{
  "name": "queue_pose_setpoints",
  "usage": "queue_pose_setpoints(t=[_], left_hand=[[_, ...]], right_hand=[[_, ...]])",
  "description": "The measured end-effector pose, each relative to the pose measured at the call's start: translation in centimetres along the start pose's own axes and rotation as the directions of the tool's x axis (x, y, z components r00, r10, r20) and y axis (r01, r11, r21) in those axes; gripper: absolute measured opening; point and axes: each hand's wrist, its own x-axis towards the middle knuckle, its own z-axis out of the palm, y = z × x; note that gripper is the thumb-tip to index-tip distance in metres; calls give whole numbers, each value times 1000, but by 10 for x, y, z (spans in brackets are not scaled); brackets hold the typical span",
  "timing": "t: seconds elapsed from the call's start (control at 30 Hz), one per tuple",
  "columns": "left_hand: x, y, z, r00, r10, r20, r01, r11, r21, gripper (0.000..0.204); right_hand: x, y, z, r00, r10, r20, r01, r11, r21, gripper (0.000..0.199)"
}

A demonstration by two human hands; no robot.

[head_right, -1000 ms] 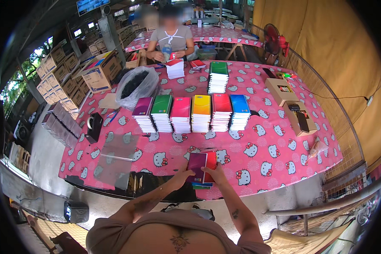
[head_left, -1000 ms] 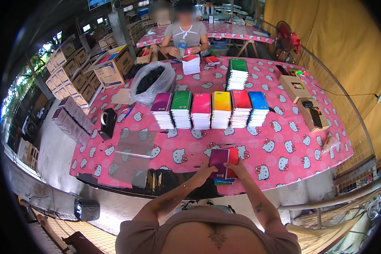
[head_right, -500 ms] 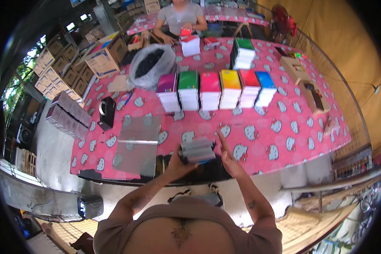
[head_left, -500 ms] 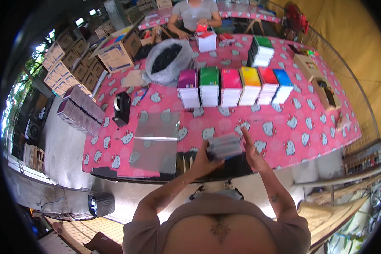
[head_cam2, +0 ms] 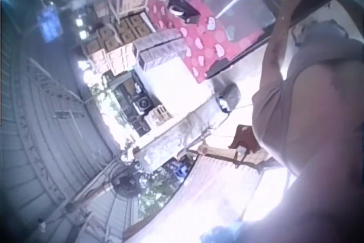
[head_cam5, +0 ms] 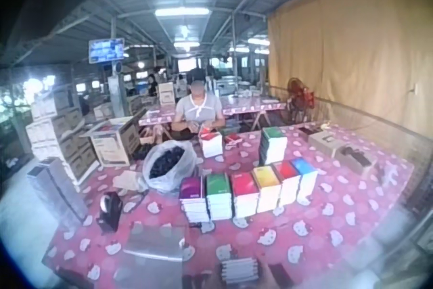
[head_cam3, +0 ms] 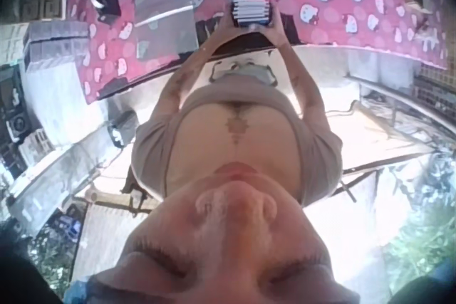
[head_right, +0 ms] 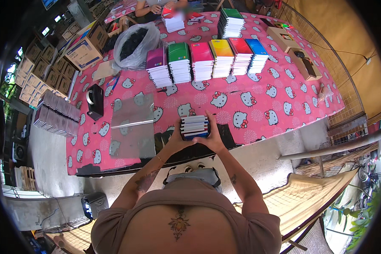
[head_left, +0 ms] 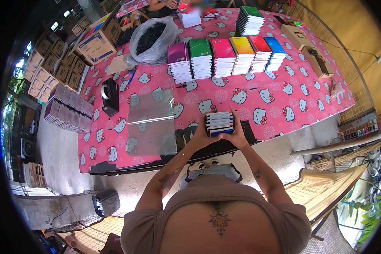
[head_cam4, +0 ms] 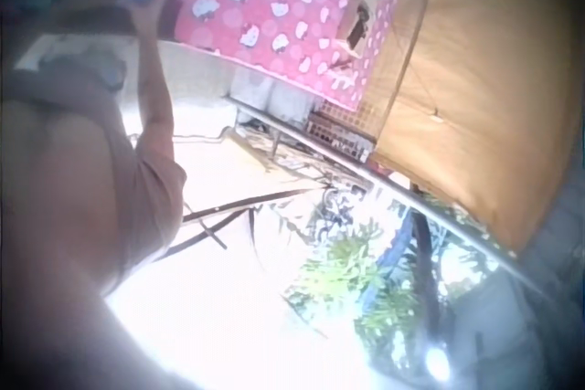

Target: The person picks up notebooks from a table and places them one at a time into silver plastic packaging, then seals each package using adhesive tape from a dispenser.

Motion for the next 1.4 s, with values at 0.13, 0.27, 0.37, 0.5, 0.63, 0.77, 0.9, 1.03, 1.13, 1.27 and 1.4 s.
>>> queue_pose_setpoints(t=[0.13,0.27,0.37,0.5,0.63,0.77,0.9,1.03,1.13,1.27,1.4], left_hand=[[0,-13,7,997,68,-38,-66,997,50,92],[0,-19,-10,998,-43,35,34,973,227,88],[-5,6,-15,972,-224,66,179,897,404,97],[5,92,-9,997,3,72,-63,542,838,104],[9,101,40,967,82,240,-251,194,948,104],[20,89,40,972,18,236,-236,153,960,104],[43,98,20,923,-344,174,-61,317,946,91],[6,77,-38,943,-96,-320,321,522,790,76],[-25,70,-106,721,-351,-597,572,788,228,70],[-65,48,-208,602,-458,-654,588,809,-25,78],[-85,28,-296,587,-273,-762,672,689,271,80]], right_hand=[[-2,-1,20,991,132,-31,-122,965,232,101],[-3,-5,7,988,129,80,-136,987,87,90],[0,-3,-3,979,154,134,-144,987,-76,88],[3,2,-10,975,175,137,-167,984,-67,86],[10,0,-7,979,159,131,-145,983,-111,80],[8,14,-9,955,230,185,-253,961,109,79],[12,19,-8,984,94,149,-66,980,-187,78],[14,-29,19,943,321,90,-334,909,250,63],[18,-16,60,831,474,292,-556,731,396,51],[62,-18,168,720,592,363,-694,623,360,44],[89,17,240,660,647,382,-749,603,273,46]])
